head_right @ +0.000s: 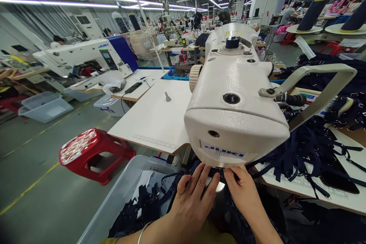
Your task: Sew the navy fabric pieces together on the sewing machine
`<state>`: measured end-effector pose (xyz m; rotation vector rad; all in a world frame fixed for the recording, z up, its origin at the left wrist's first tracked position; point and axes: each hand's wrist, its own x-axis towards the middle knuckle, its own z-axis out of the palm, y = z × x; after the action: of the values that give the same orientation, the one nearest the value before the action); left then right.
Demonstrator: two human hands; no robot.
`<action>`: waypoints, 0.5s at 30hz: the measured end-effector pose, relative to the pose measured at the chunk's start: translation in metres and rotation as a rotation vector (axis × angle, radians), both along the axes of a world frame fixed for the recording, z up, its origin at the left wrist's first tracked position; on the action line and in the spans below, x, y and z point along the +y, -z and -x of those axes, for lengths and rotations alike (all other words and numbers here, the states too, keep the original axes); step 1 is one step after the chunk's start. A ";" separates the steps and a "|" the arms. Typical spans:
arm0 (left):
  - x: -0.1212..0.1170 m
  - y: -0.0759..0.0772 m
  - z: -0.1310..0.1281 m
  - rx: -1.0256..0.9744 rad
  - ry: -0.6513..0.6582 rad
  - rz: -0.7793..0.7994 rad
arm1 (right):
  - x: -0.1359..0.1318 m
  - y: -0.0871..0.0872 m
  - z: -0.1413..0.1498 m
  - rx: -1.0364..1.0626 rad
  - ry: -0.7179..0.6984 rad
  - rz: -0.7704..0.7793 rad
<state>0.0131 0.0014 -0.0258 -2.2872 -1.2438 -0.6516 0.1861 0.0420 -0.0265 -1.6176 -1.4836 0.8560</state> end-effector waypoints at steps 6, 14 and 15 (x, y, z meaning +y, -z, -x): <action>0.000 0.000 0.000 0.005 -0.002 0.007 | 0.000 0.002 -0.003 -0.018 0.026 0.079; 0.002 0.001 0.001 -0.033 -0.021 -0.012 | 0.001 0.002 -0.001 0.003 -0.006 0.033; 0.002 0.002 0.001 -0.045 -0.029 -0.012 | 0.001 0.001 0.000 0.003 -0.010 0.032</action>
<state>0.0116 0.0035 -0.0273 -2.2517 -1.2879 -0.7026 0.1865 0.0430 -0.0276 -1.6330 -1.4840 0.8917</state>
